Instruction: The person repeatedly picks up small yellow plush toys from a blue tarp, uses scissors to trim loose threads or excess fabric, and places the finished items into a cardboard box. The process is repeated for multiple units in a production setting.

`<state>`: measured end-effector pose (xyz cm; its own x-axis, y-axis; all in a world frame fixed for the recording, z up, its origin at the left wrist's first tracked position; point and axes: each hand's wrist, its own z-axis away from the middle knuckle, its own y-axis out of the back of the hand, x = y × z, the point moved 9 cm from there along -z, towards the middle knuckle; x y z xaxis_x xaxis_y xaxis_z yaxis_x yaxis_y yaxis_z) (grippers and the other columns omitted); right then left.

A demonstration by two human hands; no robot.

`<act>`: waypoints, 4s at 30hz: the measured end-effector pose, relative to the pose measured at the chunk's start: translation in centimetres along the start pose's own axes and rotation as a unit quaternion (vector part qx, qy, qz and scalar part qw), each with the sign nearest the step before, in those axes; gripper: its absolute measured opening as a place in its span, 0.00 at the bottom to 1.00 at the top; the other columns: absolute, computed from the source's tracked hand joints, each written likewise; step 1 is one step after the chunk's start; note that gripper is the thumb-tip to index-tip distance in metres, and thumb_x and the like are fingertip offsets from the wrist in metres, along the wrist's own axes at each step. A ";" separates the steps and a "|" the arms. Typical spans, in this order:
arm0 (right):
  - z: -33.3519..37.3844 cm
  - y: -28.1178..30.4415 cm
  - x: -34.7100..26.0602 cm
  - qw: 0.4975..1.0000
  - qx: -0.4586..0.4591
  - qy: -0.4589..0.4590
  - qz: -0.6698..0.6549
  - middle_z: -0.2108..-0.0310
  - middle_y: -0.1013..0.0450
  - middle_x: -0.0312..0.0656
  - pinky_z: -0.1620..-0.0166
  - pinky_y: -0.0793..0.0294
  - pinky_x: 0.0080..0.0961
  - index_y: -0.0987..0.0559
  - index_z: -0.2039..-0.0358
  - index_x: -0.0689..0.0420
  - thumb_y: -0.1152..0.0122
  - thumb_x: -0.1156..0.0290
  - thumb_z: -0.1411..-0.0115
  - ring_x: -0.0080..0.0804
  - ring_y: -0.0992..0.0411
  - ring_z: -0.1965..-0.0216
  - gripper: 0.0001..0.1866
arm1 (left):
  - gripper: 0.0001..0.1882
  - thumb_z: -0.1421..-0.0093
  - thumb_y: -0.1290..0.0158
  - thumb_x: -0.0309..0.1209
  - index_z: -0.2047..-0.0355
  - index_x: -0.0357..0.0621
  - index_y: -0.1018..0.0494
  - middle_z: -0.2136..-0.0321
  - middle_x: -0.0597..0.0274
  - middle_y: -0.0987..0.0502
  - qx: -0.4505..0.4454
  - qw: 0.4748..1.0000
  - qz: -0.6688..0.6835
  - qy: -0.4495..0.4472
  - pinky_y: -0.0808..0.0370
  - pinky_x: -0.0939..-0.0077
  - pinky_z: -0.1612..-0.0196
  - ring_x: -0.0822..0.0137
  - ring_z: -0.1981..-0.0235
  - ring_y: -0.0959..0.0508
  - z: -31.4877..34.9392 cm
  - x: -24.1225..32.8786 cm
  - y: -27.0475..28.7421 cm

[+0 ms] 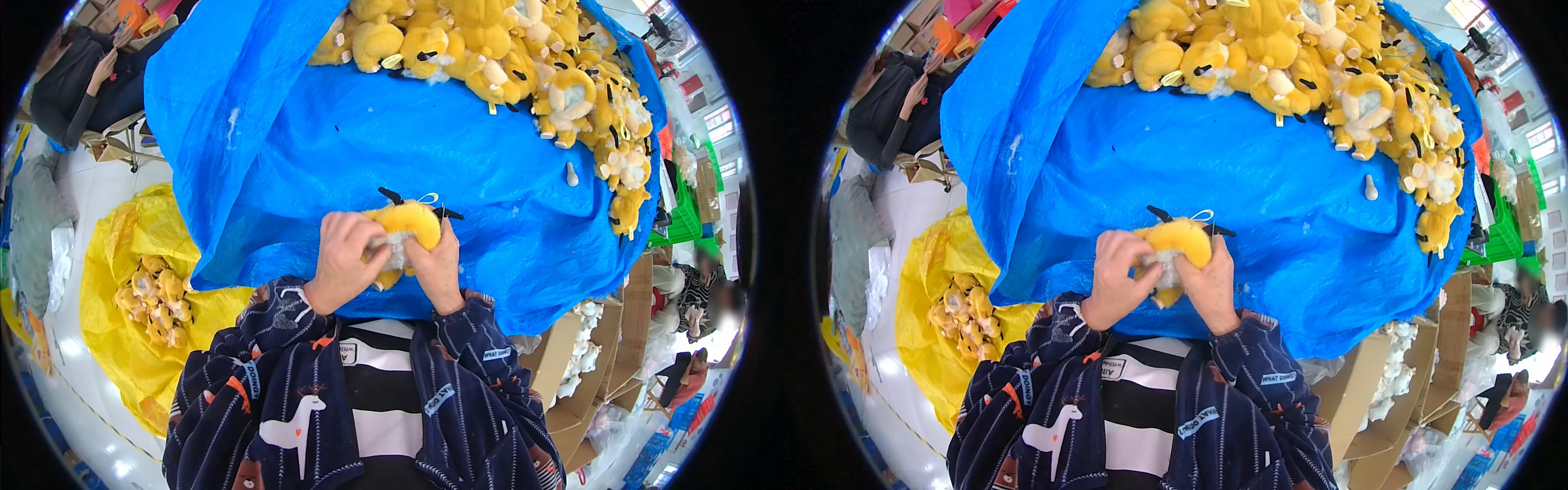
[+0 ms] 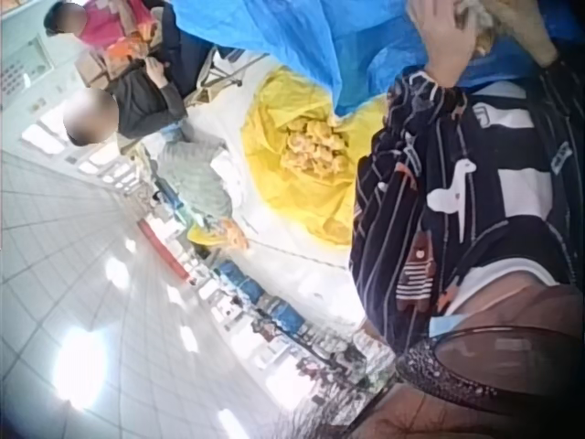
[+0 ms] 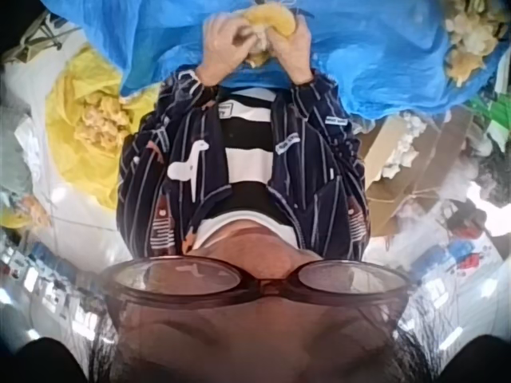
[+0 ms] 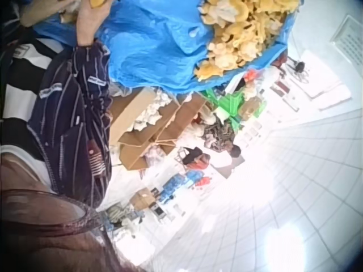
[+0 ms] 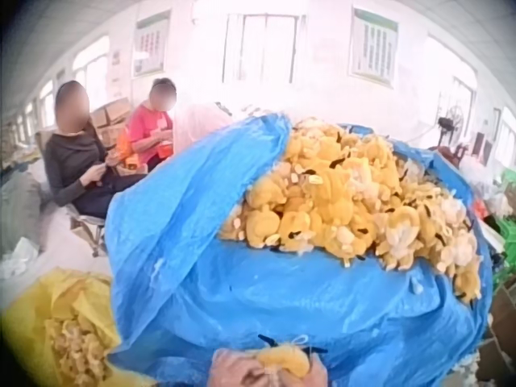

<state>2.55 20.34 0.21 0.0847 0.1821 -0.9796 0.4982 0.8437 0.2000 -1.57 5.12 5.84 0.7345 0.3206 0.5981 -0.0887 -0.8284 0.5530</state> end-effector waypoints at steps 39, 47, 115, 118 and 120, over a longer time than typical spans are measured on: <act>0.8 -0.5 -1.7 0.994 -0.021 0.084 0.073 0.71 0.25 0.48 0.66 0.27 0.29 0.26 0.64 0.61 0.39 0.79 0.55 0.41 0.23 0.68 0.15 | 0.13 0.57 0.44 0.17 0.70 0.40 0.32 0.72 0.55 0.31 0.047 0.979 0.177 0.093 0.31 0.71 0.68 0.58 0.71 0.28 -0.2 -0.8 -0.5; 1.0 -0.4 -3.2 0.990 -0.017 0.118 0.074 0.68 0.24 0.50 0.63 0.25 0.28 0.26 0.60 0.59 0.40 0.82 0.56 0.45 0.23 0.65 0.19 | 0.17 0.58 0.44 0.17 0.65 0.39 0.29 0.68 0.55 0.28 0.000 0.976 0.183 0.122 0.29 0.73 0.62 0.59 0.67 0.25 -1.2 -0.7 -0.7; 4.7 1.2 -8.4 0.934 -0.148 0.254 0.203 0.77 0.30 0.40 0.77 0.30 0.26 0.25 0.56 0.57 0.33 0.76 0.53 0.34 0.28 0.80 0.22 | 0.30 0.57 0.43 0.23 0.51 0.37 0.33 0.61 0.54 0.26 -0.127 0.990 -0.053 0.015 0.32 0.63 0.57 0.55 0.60 0.28 0.5 0.2 -2.3; 5.3 0.2 -7.4 0.881 -0.121 0.340 0.306 0.77 0.30 0.40 0.77 0.30 0.28 0.25 0.57 0.57 0.33 0.75 0.54 0.35 0.27 0.80 0.21 | 0.30 0.58 0.43 0.23 0.50 0.37 0.34 0.61 0.55 0.26 -0.136 0.989 -0.059 0.010 0.32 0.63 0.57 0.56 0.60 0.28 0.5 0.4 -2.5; 4.6 0.7 -6.6 0.921 -0.076 0.292 0.246 0.78 0.29 0.42 0.77 0.30 0.26 0.25 0.63 0.59 0.36 0.76 0.50 0.36 0.27 0.80 0.13 | 0.31 0.58 0.43 0.23 0.49 0.37 0.34 0.62 0.55 0.27 -0.161 0.984 -0.071 0.006 0.32 0.64 0.57 0.56 0.60 0.28 0.8 0.8 -2.7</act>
<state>6.29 17.44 6.69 -0.2318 0.7647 -0.6012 0.3929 0.6390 0.6613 -0.18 7.27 4.41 0.7466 0.4294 0.5080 -0.1959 -0.5879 0.7849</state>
